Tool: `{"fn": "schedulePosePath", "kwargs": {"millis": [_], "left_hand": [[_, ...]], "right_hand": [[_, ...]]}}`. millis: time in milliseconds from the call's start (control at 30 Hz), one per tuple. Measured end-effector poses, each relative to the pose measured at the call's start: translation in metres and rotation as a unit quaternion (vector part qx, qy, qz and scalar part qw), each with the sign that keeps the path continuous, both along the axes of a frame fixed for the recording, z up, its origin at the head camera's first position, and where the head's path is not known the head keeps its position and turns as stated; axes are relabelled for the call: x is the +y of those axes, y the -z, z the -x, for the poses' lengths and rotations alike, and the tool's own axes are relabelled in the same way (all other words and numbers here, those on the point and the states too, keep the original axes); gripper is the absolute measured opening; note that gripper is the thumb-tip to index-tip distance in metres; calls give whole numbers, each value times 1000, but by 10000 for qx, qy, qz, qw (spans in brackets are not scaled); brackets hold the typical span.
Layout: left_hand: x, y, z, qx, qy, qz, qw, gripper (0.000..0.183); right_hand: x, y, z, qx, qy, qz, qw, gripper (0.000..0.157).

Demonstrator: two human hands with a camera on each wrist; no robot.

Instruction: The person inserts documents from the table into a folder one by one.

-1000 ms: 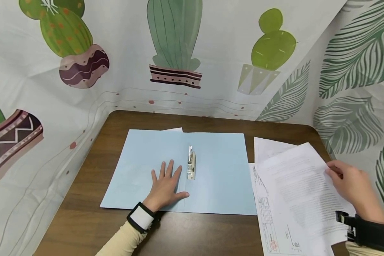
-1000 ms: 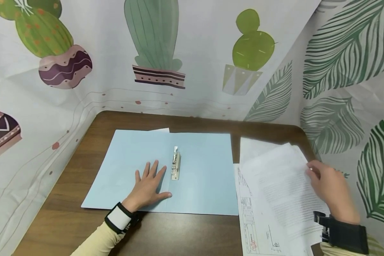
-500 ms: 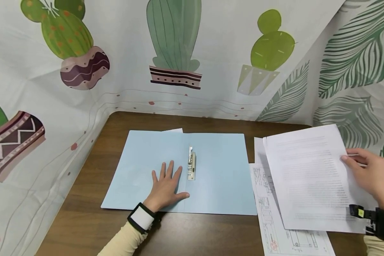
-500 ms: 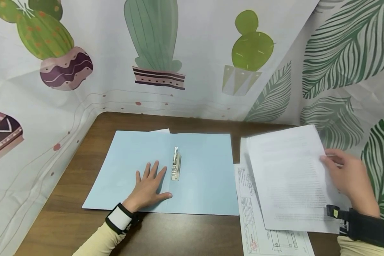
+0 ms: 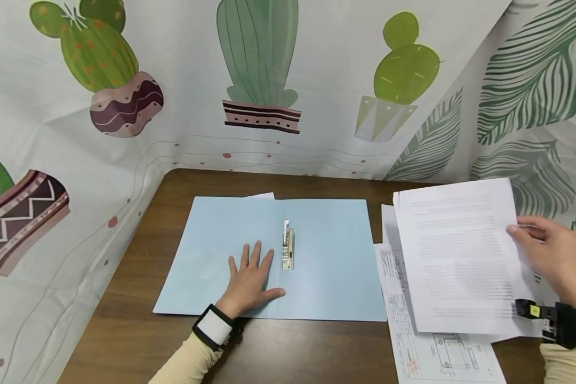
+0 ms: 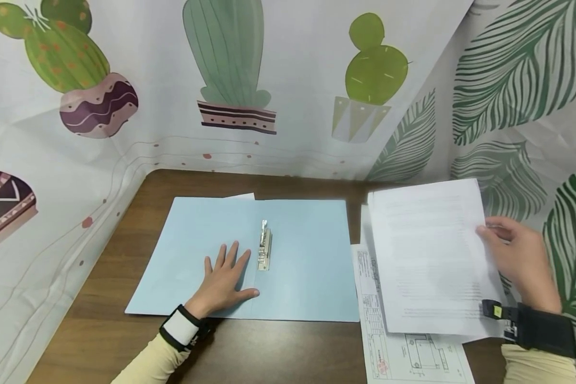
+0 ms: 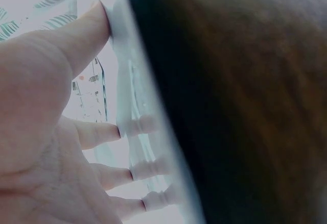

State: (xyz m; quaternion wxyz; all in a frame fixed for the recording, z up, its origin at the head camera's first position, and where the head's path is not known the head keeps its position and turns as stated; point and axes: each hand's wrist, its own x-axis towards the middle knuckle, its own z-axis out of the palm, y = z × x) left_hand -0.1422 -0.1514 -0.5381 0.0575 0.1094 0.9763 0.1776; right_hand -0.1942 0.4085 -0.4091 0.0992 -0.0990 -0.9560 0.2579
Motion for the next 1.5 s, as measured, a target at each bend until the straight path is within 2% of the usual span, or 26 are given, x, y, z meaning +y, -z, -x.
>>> {"fn": "schedulePosePath", "kwargs": {"millis": [233,400,600,833,1167,1333,1500], "left_hand": [[0,-1,0,32,-17,17,10000,101],[2,-3,2,58,-17,8,10000,100],[2,0,3,68,-40,13,10000,101],[1,6,3,48,-23,61,10000,101],[1,0,1,2,-65,34,10000,101],[1,1,0,32,-43,10,10000,101],[1,2,0,22,-52,26,10000,101]], "right_hand": [[-20,1,15,-260,-109,399,9988,52],[-36,4,29,-339,-329,587,9972,53],[-64,19,47,-203,-695,872,9936,46],[-102,38,58,-174,-1082,1283,9857,40],[-152,63,67,-617,-1107,1792,9756,37],[-169,76,68,-782,-1053,2063,9697,37],[-179,85,70,-855,-992,2132,9682,35]]}}
